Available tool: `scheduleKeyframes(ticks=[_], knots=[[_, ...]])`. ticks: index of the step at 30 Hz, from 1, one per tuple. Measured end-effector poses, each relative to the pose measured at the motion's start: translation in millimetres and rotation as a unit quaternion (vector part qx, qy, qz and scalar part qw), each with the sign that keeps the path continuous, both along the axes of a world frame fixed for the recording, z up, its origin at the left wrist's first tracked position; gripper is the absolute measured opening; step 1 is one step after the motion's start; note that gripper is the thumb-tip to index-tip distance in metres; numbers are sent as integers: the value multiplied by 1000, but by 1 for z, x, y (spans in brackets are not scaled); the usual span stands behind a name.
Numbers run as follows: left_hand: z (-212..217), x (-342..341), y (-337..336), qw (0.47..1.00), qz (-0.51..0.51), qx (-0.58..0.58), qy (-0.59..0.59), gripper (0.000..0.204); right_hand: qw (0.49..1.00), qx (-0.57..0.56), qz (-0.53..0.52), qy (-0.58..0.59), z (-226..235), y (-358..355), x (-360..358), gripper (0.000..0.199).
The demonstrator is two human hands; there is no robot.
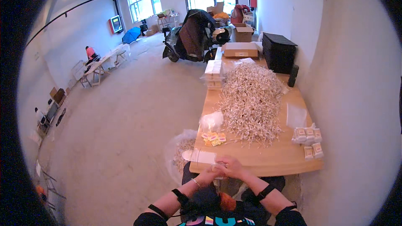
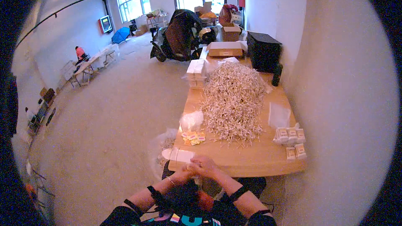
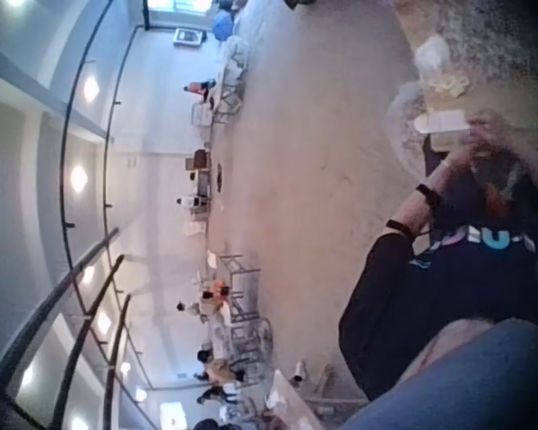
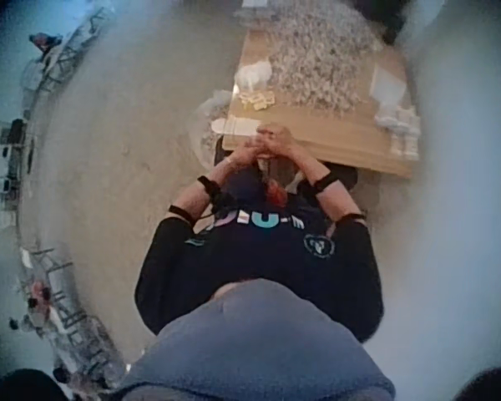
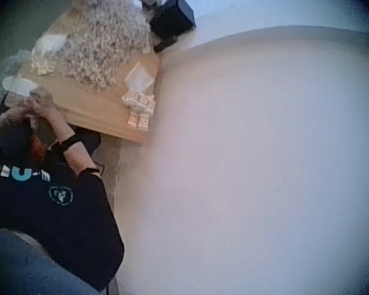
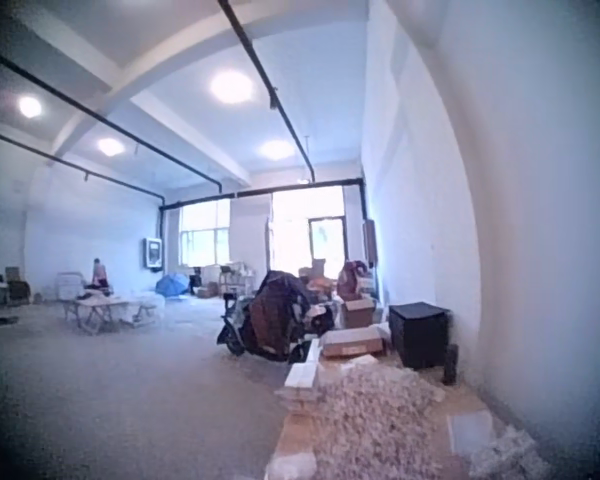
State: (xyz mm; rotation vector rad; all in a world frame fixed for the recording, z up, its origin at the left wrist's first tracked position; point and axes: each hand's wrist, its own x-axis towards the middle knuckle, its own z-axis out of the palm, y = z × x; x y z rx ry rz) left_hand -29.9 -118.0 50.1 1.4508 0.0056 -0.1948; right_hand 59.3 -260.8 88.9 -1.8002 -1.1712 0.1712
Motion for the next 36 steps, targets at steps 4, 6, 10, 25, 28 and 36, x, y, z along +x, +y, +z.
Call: scheduleKeyframes(ticks=[4, 6, 10, 25, 28, 36], knots=[[8, -6, 8, 998, 2, -27, 51, 20, 996, -19, -37, -83, 5, -5, -10, 18], [2, -3, 5, 998, 14, -45, 45, 19, 992, 20, -55, -110, 5, -7, -12, 16], [12, -2, -6, 995, 29, -70, 59, 20, 982, 47, -91, -157, 8, -8, -14, 11], [-6, -2, -6, 1000, -6, 13, 6, 27, 998, -53, -8, -17, -18, -23, 21, 13], [-9, 4, -5, 999, -21, 29, 13, 27, 996, -39, -50, 66, -12, -24, 15, 11], [-50, 13, -10, 997, -4, 37, -67, 30, 934, -26, -100, 342, -17, -21, 3, 10]])
